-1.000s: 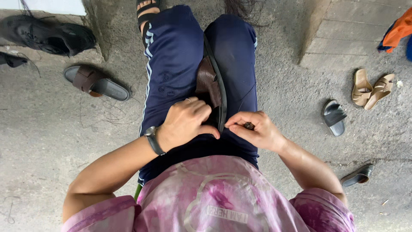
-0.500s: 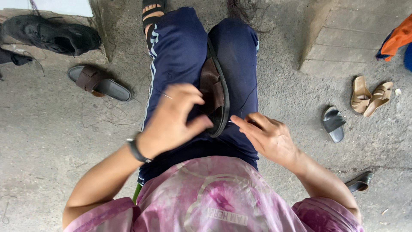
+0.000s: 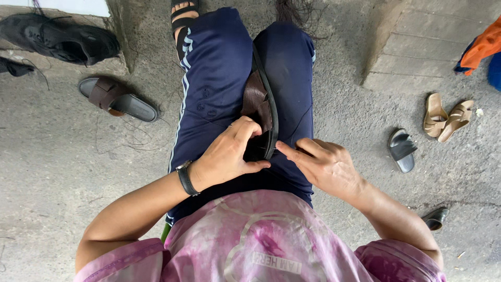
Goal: The person sits on the ground and sews a brown sandal held on their lap using a needle and thread. They repeatedly push the needle through the sandal strap and pull the thread to stitch it. A red lighter is briefly picked up and placed back down during the task.
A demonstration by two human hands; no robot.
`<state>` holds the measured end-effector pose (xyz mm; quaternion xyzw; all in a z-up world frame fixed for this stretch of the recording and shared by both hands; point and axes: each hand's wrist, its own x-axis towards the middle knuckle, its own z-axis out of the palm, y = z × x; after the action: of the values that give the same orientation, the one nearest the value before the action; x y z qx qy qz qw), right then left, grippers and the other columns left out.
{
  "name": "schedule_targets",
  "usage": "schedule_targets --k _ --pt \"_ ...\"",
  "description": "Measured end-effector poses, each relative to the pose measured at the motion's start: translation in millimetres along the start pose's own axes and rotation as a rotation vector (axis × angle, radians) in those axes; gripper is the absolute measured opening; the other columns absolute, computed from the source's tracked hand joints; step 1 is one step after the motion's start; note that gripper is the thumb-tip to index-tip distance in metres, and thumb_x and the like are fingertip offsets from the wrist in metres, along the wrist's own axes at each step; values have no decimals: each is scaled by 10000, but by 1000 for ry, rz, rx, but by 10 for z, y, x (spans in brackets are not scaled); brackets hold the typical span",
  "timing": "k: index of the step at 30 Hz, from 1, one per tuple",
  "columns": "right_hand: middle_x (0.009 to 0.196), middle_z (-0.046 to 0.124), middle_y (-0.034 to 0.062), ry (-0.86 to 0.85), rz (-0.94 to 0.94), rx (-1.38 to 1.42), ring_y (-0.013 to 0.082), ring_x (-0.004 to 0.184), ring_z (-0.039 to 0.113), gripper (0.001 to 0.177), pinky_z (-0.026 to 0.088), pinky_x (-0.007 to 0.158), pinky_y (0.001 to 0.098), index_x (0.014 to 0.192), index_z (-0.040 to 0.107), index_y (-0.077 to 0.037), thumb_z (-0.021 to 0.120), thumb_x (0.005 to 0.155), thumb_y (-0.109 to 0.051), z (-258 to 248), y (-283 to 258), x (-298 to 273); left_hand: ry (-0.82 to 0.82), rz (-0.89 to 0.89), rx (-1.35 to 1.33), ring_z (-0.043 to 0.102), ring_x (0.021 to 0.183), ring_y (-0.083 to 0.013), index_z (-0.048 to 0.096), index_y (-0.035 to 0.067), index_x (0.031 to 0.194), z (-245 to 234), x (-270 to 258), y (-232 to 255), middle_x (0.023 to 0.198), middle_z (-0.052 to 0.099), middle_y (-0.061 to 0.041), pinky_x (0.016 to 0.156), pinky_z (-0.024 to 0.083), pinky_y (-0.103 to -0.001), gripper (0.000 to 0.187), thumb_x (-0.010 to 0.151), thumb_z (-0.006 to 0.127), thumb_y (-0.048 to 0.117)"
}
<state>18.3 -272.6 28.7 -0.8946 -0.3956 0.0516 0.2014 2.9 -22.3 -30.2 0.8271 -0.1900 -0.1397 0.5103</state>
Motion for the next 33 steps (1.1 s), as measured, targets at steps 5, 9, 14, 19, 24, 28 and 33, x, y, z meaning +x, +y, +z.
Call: schedule_targets --k 5,9,14,19,24,28,33 --pt "826 572 -1 -24 -13 -76 159 653 637 343 541 547 268 1314 684 -252 588 991 -187 -40 -20 3 -27 -7 3 655 962 -313 489 66 1120 -18 15 3 1041 546 -121 839 573 -422 663 670 926 282" --pt "799 527 -23 -84 -16 -348 121 567 552 444 513 499 235 1342 661 -290 621 923 -148 -108 -101 -33 -70 64 -20 647 973 -327 509 61 1134 -1 91 -40 1012 540 -110 857 559 -422 658 686 906 333" --pt "779 462 -52 -145 -5 -534 87 544 515 515 486 472 199 1354 644 -307 630 873 -124 -36 -90 -139 -10 157 42 634 963 -316 502 94 1089 321 274 -230 966 515 -73 855 548 -400 692 624 895 423" --pt "799 474 -59 -117 9 -501 74 547 532 444 491 469 191 1350 658 -281 578 933 -152 206 62 -270 30 207 59 603 948 -323 474 120 1041 495 383 -343 929 472 -61 848 530 -414 755 548 876 528" --pt "814 527 -8 -37 -68 -319 144 591 600 385 545 507 253 1358 640 -173 542 986 -167 261 106 -267 18 231 57 598 934 -372 438 115 1022 434 361 -285 925 463 -92 825 521 -442 741 565 827 548" --pt "824 537 -6 -43 -101 -302 156 605 612 375 545 506 268 1338 649 -157 539 980 -177 383 225 -262 7 225 50 602 929 -390 445 115 1044 465 417 -328 946 475 -104 812 520 -467 766 555 805 583" --pt "898 679 138 117 -77 -11 310 644 704 304 567 503 373 1174 665 -20 696 909 -165 887 335 -352 -122 189 32 592 961 -373 428 136 1039 388 443 -335 968 466 -93 847 516 -459 820 489 859 565"
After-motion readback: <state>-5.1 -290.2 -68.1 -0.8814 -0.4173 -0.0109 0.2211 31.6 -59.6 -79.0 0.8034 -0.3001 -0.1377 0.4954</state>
